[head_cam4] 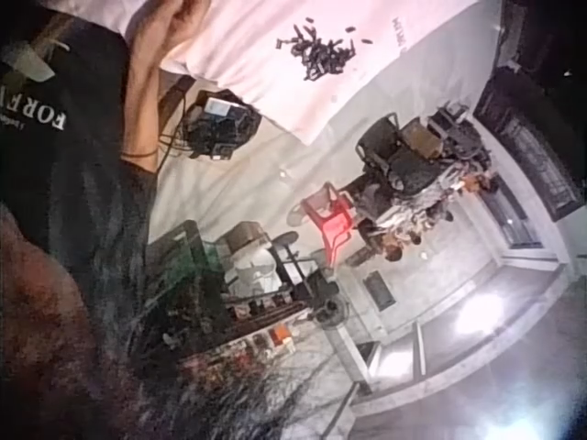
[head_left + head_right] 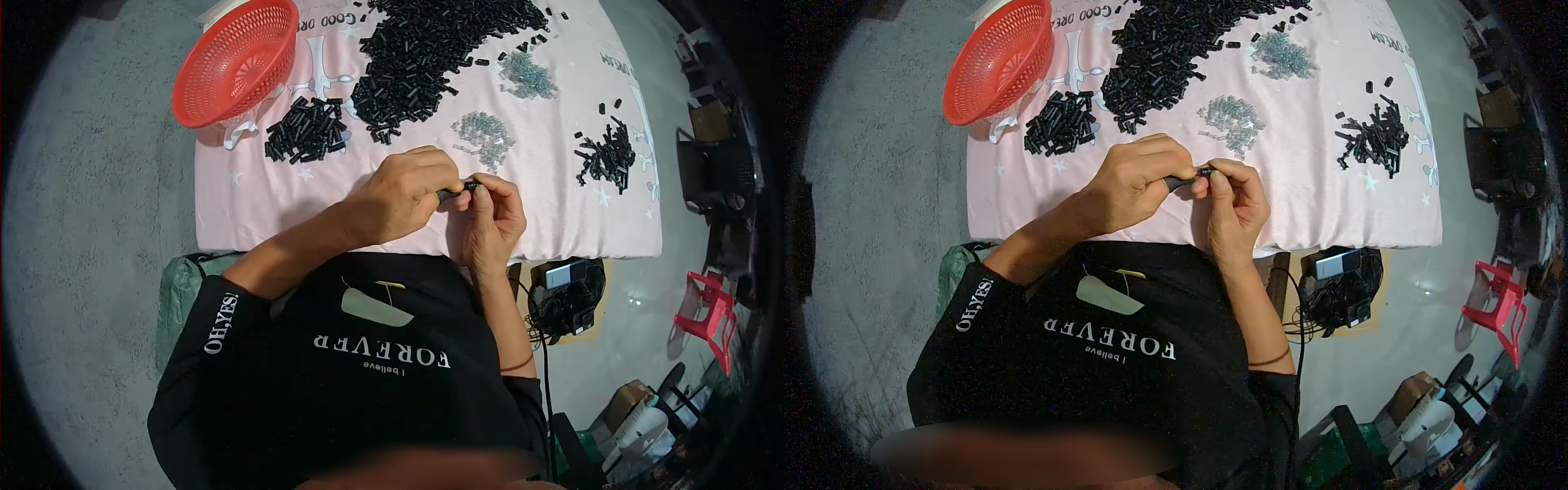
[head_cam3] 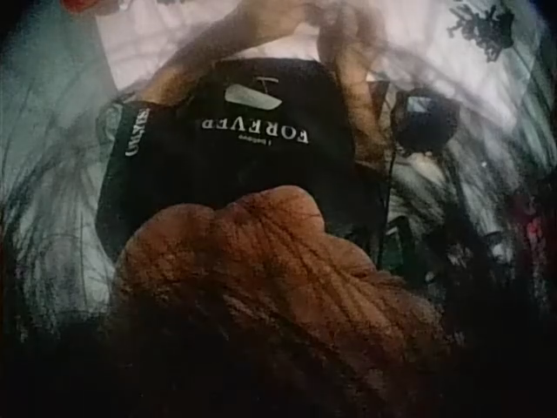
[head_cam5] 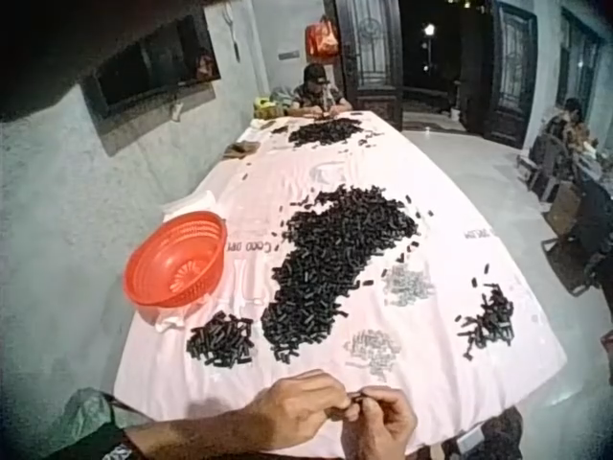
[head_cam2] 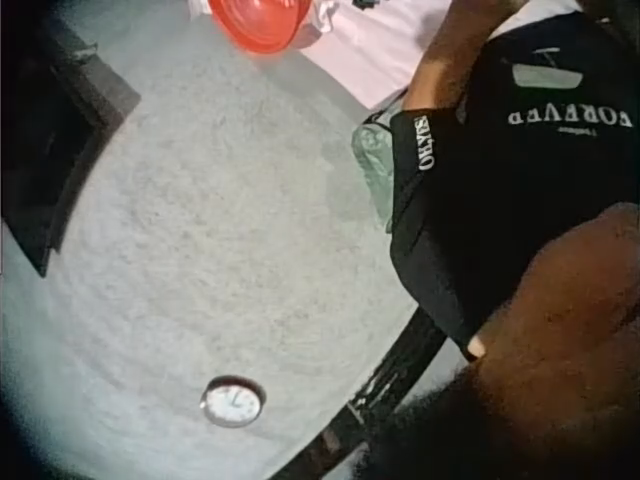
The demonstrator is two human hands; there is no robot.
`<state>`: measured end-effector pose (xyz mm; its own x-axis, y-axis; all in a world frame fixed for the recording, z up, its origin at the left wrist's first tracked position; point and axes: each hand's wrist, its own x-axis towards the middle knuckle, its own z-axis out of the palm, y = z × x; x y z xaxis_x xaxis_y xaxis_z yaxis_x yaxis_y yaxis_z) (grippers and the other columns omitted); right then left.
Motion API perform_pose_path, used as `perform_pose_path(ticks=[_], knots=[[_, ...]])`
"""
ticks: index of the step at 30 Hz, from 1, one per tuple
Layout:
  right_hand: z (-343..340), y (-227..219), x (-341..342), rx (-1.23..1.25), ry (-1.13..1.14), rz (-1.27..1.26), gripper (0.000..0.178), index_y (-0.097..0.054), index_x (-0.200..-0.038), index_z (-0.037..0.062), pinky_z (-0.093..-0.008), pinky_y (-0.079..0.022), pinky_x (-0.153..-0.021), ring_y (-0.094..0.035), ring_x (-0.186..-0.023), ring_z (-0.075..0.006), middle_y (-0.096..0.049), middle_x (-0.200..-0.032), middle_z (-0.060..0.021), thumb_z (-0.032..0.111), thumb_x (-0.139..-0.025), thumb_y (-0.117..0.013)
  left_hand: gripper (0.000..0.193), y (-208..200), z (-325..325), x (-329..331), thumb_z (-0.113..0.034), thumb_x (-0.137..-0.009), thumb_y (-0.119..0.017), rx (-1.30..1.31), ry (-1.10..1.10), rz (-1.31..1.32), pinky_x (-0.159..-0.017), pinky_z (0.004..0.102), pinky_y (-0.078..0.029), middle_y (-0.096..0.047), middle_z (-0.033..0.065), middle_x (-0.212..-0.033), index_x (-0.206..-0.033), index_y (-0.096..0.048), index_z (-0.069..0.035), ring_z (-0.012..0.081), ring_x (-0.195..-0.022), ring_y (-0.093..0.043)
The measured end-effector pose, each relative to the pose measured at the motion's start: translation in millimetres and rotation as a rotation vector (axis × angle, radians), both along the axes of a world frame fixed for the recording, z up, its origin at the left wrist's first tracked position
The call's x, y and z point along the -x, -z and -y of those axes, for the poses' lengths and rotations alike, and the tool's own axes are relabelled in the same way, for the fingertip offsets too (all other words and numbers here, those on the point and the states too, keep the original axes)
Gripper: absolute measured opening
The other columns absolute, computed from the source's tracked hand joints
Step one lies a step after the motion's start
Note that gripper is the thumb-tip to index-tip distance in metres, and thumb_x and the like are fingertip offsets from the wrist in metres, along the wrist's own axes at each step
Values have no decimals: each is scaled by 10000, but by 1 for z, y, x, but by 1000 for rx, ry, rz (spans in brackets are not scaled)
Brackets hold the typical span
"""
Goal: Manual assembly of small black plastic sleeves by inserting silver metal pins into them.
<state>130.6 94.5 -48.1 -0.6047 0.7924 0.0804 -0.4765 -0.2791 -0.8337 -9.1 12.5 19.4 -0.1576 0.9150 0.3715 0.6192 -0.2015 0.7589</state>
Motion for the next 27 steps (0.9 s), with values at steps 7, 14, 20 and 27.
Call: perform_pose_path(ticks=[7,14,20,27], knots=[[-1,1,-3,-46,-19,-37,120,-597,-1092,-43,-239,-499,-728,-596,-774,-117,-628,-976,-104,-7,-982,-564,311,3,4,-2,210,-699,-483,33,17,147,-715,331,-557,-645,132,-889,-919,-632,50,241,-813,-677],[-5,3,-4,132,-133,-133,140,-600,-1107,-43,-239,-489,-708,-578,-758,-110,-630,-981,-100,-15,-973,-571,289,-3,1,0,209,-737,-486,37,44,35,-722,316,-569,-631,117,-886,-934,-627,52,205,-786,-667],[-7,3,-5,188,-182,-145,209,-562,-1169,-18,-209,-470,-668,-567,-737,-86,-638,-960,-83,6,-964,-595,306,-7,-3,-5,103,-704,-552,111,-22,202,-732,403,-490,-586,146,-922,-990,-616,14,322,-862,-600],[-12,1,-5,225,-186,-120,369,-441,-1266,15,-185,-457,-616,-555,-707,-73,-657,-999,-104,11,-945,-624,540,-11,-8,7,125,-679,-489,147,179,15,-829,359,-517,-559,152,-1000,-1195,-608,16,281,-940,-581]])
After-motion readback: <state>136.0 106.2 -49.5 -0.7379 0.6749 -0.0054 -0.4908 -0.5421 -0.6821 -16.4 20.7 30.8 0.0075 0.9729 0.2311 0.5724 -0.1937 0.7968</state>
